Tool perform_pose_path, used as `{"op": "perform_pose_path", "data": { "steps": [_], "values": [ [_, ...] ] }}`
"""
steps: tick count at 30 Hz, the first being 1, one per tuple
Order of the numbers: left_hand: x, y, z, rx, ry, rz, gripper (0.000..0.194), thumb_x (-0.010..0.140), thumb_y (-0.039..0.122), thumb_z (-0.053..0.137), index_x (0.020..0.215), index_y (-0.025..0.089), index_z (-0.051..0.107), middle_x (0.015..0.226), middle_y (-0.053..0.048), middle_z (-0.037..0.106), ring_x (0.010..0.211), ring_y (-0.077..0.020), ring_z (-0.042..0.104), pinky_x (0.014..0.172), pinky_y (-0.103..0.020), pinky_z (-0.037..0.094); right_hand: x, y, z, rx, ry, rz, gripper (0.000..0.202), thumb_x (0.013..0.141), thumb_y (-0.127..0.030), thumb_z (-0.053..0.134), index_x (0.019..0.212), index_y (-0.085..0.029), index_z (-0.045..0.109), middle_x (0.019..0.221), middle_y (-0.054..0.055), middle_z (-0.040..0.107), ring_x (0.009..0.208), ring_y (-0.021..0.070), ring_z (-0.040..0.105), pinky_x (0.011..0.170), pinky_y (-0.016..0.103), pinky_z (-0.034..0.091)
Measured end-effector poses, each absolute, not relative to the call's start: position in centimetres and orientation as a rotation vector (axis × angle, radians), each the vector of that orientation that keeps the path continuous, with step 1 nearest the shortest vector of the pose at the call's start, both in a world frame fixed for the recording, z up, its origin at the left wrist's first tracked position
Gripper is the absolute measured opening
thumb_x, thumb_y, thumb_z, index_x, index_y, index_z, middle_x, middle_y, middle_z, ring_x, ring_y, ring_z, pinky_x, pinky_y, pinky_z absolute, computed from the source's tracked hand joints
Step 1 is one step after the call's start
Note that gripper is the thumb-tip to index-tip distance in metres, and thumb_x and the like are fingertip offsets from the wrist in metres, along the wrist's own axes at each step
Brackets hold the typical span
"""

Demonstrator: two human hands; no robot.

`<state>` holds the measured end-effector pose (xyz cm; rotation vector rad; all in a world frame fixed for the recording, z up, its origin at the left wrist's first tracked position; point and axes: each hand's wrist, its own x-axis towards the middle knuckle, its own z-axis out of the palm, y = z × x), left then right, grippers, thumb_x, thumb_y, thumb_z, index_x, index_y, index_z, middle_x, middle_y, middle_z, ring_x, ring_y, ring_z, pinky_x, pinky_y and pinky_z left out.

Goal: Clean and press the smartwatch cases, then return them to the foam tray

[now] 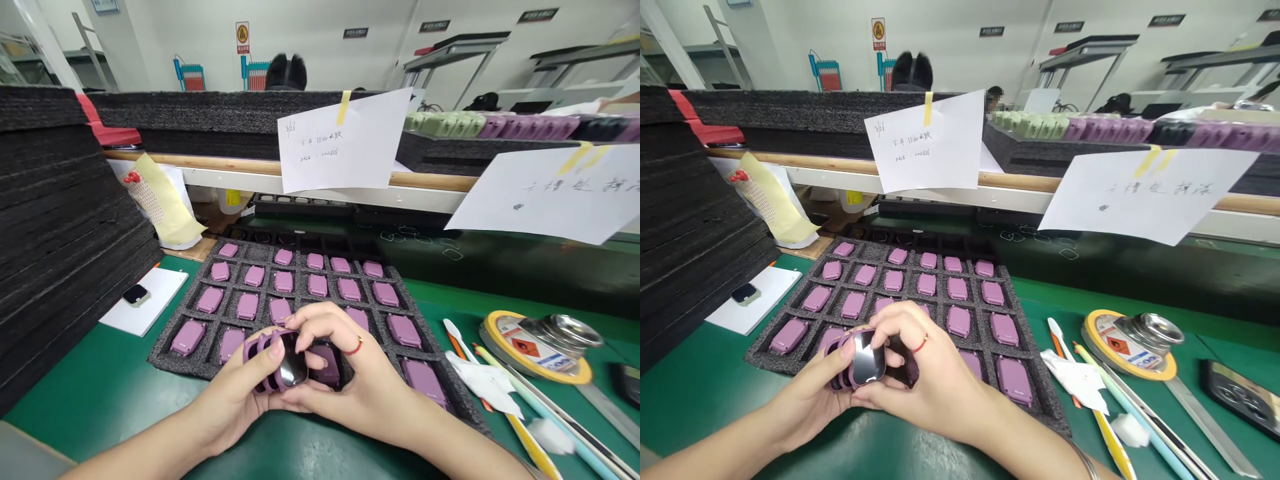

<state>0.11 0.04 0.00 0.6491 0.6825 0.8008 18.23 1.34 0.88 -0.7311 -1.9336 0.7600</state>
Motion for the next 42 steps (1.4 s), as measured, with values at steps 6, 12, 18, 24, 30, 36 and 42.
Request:
{"op": "perform_pose_path", "data": {
  "steps": [6, 12, 18, 24, 30, 36, 42],
  "values": [
    [0.2, 0.5, -0.2, 0.675, 0.675, 0.809, 0.039, 0.08, 0.052, 0.076, 0.09, 0.015, 0.066, 0.064, -0.001, 0.064, 0.051, -0.0102, 0.059, 0.048, -0.018, 0.046, 18.4, 1.7, 1.4, -0.77, -1.928, 0.911, 0.01, 0.083, -0.018, 0.076, 0.079, -0.02, 0.067, 0.111, 0.007, 0.062, 0.089, 0.0167, 0.066, 0.077, 0.028, 0.057],
    [0.3, 0.5, -0.3, 0.504, 0.569, 0.795, 0.039, 0.081, 0.048, 0.077, 0.088, 0.01, 0.073, 0.066, -0.005, 0.066, 0.047, -0.0043, 0.048, 0.045, -0.013, 0.034, 18.6, 1.5, 1.5, -0.746, -1.657, 0.639, 0.01, 0.092, -0.019, 0.066, 0.084, -0.023, 0.067, 0.089, 0.004, 0.069, 0.082, 0.017, 0.069, 0.075, 0.03, 0.058],
    [0.1, 0.5, 0.0, 0.361, 0.518, 0.789, 0.042, 0.083, 0.048, 0.072, 0.091, 0.007, 0.076, 0.077, -0.011, 0.069, 0.048, -0.0055, 0.051, 0.041, -0.013, 0.026, 18.5, 0.7, 1.7, -0.75, -1.657, 0.768, 0.016, 0.089, -0.029, 0.073, 0.102, -0.024, 0.065, 0.106, 0.009, 0.072, 0.101, 0.024, 0.071, 0.089, 0.039, 0.06],
    [-0.2, 0.4, -0.1, 0.389, 0.486, 0.765, 0.044, 0.08, 0.052, 0.074, 0.09, 0.009, 0.077, 0.082, -0.012, 0.073, 0.043, -0.0038, 0.051, 0.042, -0.014, 0.031, 18.1, 1.1, 0.7, -0.656, -1.969, 0.754, 0.068, 0.079, -0.023, 0.082, 0.137, -0.031, 0.048, 0.132, 0.009, 0.059, 0.128, 0.0261, 0.054, 0.109, 0.042, 0.047],
    [-0.3, 0.3, 0.0, 0.431, 0.439, 0.765, 0.043, 0.081, 0.052, 0.073, 0.089, 0.009, 0.078, 0.08, -0.011, 0.073, 0.04, -0.0025, 0.048, 0.041, -0.014, 0.029, 18.2, 0.9, 0.7, -0.629, -2.031, 0.736, 0.064, 0.084, -0.028, 0.079, 0.139, -0.032, 0.046, 0.132, 0.01, 0.059, 0.128, 0.0277, 0.055, 0.107, 0.044, 0.049],
    [-0.1, 0.1, 0.1, 0.451, 0.377, 0.752, 0.041, 0.084, 0.048, 0.071, 0.093, 0.009, 0.077, 0.079, -0.01, 0.07, 0.045, -0.0035, 0.049, 0.041, -0.013, 0.024, 18.9, 0.7, 1.1, -0.629, -1.871, 0.546, 0.063, 0.086, -0.016, 0.07, 0.143, -0.03, 0.047, 0.137, 0.008, 0.06, 0.131, 0.0263, 0.054, 0.109, 0.043, 0.05],
    [-0.1, 0.1, 0.0, 0.436, 0.38, 0.775, 0.036, 0.084, 0.046, 0.072, 0.091, 0.011, 0.075, 0.071, -0.006, 0.065, 0.046, -0.0054, 0.051, 0.042, -0.015, 0.024, 20.3, -0.3, 2.8, -0.602, -2.052, 0.396, 0.041, 0.096, -0.016, 0.061, 0.131, -0.038, 0.063, 0.112, -0.001, 0.076, 0.1, 0.02, 0.074, 0.094, 0.032, 0.061]
  ]
}}
